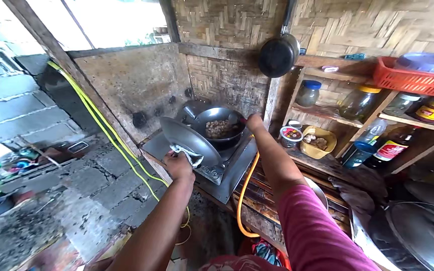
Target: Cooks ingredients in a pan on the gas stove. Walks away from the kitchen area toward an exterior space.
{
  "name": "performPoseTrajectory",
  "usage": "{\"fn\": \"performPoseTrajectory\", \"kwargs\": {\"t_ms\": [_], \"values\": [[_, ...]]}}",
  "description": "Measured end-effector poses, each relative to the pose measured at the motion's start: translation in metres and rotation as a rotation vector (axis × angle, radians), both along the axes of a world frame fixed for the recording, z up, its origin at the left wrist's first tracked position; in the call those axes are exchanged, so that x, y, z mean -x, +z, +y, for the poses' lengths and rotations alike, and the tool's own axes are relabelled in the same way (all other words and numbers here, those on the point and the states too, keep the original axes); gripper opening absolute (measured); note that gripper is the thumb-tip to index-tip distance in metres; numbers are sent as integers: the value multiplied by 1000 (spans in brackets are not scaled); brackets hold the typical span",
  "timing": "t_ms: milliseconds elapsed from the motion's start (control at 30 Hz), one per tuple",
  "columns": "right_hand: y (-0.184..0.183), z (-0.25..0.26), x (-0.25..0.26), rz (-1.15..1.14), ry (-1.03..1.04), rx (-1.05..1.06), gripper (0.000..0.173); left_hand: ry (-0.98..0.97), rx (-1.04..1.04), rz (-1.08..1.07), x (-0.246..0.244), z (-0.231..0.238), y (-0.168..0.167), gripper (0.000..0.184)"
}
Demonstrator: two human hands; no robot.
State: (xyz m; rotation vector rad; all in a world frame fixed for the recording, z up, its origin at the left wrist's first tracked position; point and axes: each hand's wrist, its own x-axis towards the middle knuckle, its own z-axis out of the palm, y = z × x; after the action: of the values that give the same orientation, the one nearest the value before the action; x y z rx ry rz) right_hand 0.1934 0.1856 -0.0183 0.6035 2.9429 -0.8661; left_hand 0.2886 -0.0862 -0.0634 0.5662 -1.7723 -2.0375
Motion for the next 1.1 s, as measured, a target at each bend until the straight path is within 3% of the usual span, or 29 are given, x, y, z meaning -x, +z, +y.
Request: {"fn": "performPoseTrajectory", "kwargs": {"t_ms": [133,233,333,533,667,800,900,1100], "values": [[2,-15,-6,54,90,33,39,7,-5,2,4,-4,-1,42],[28,-30,-18,124,212,-96,33,18,-10,6,8,-8,-2,42],[37,-27,-5,123,200,-159,32,21,-33,25,10,-12,-4,40],[13,-23,20,6,-19,-22,40,25,-35,21,5,-17,-3,37],[-6,-31,43,-78,184,-98,42,18,-50,37,2,-18,-5,37],[-19,-19,64,48,332,-13,33,33,-71,47,4,-20,-5,36],[-2,-12,45,136,448,-19,33,37,-77,45,2,-18,-4,35],[38,-13,-30,221,556,-443,38,17,-75,20,-2,-8,1,40]]}}
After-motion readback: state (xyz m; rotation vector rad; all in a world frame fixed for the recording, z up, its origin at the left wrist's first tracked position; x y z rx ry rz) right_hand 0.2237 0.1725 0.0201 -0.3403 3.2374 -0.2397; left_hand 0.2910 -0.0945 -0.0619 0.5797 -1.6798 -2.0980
